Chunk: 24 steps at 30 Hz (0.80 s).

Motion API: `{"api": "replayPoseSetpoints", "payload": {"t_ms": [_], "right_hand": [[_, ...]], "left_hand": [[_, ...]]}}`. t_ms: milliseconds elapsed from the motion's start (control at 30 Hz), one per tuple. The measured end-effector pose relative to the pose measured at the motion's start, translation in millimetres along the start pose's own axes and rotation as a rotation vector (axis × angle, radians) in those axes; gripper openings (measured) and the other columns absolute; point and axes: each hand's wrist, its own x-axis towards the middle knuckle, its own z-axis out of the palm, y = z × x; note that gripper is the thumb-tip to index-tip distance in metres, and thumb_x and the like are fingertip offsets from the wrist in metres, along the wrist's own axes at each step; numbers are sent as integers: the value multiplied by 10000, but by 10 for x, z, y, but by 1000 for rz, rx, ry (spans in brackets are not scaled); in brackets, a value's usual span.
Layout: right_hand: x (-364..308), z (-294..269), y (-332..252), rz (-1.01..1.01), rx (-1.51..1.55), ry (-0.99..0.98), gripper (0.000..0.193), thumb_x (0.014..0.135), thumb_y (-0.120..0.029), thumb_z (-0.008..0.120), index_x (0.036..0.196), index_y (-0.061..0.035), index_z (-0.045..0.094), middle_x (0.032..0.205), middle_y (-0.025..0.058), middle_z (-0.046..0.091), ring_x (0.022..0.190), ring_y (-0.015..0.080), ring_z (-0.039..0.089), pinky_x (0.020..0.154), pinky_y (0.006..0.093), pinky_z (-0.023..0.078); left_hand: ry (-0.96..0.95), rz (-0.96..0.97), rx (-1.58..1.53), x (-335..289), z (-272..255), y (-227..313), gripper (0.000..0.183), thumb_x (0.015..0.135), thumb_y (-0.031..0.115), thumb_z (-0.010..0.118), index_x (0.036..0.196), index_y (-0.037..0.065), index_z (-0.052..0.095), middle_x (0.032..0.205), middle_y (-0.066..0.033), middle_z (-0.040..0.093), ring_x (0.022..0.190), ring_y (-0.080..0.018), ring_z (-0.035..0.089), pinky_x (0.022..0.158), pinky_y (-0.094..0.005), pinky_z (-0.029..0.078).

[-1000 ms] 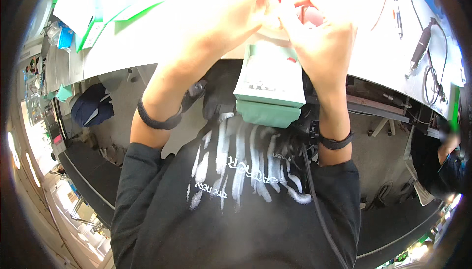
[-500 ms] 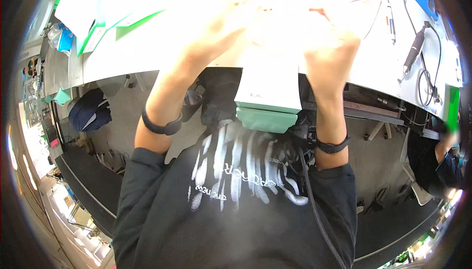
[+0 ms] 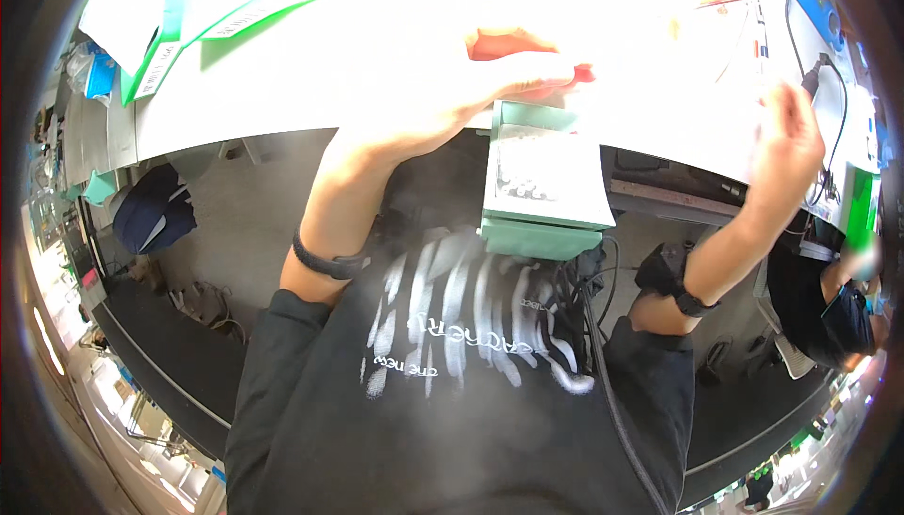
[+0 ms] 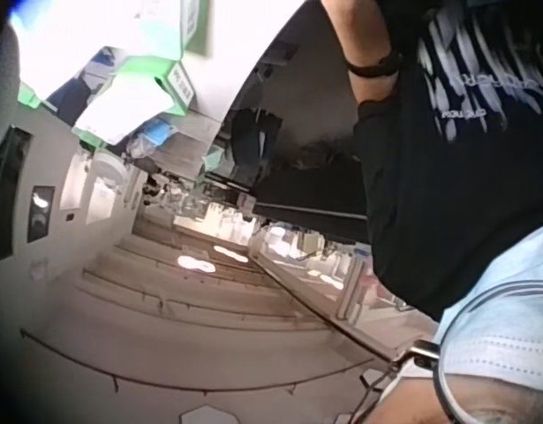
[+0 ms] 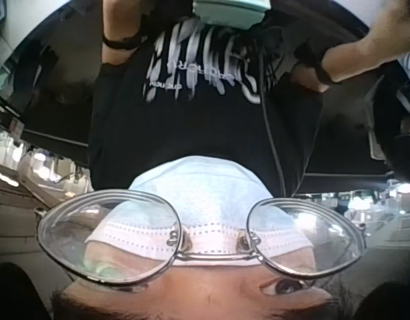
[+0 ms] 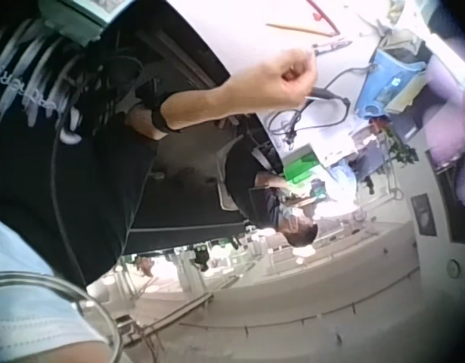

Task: Using a hand-held rotary tool to polish and refine dental molds or dentures.

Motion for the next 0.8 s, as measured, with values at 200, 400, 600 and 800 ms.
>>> {"api": "replayPoseSetpoints", "payload": {"t_ms": [200, 400, 600, 800], "right_hand": [[431, -717, 1020, 272, -613, 108, 805, 780, -652, 593, 1174, 50, 595, 984, 165, 659, 943, 225, 601, 901, 333, 419], [668, -492, 928, 289, -493, -115, 775, 774, -565, 637, 1157, 103, 554, 836, 132, 636, 789, 196, 592, 778, 286, 440], [590, -418, 706, 404, 190, 37, 487, 815, -369, 662, 1063, 40, 569, 677, 47, 551, 574, 70, 459, 551, 203, 364], [-236, 130, -43, 365, 1792, -802, 372, 912, -297, 500, 1122, 10, 481, 927, 121, 619, 732, 201, 594, 663, 341, 482]], "left_hand": [[18, 33, 129, 122, 45, -34, 324, 871, 176, 646, 1105, -47, 620, 1063, -169, 660, 974, -244, 655, 888, -320, 507], [-70, 63, -339, 63, 96, 17, 276, 873, 138, 650, 1097, -23, 632, 1000, -164, 680, 919, -220, 673, 818, -313, 543], [-70, 123, -278, 75, 126, -23, 186, 884, 107, 632, 1030, -7, 655, 943, -132, 696, 891, -190, 674, 822, -301, 536], [-116, 191, -174, 100, 184, -61, 155, 892, 93, 614, 999, -8, 664, 927, -114, 697, 865, -174, 666, 810, -292, 523]]}}
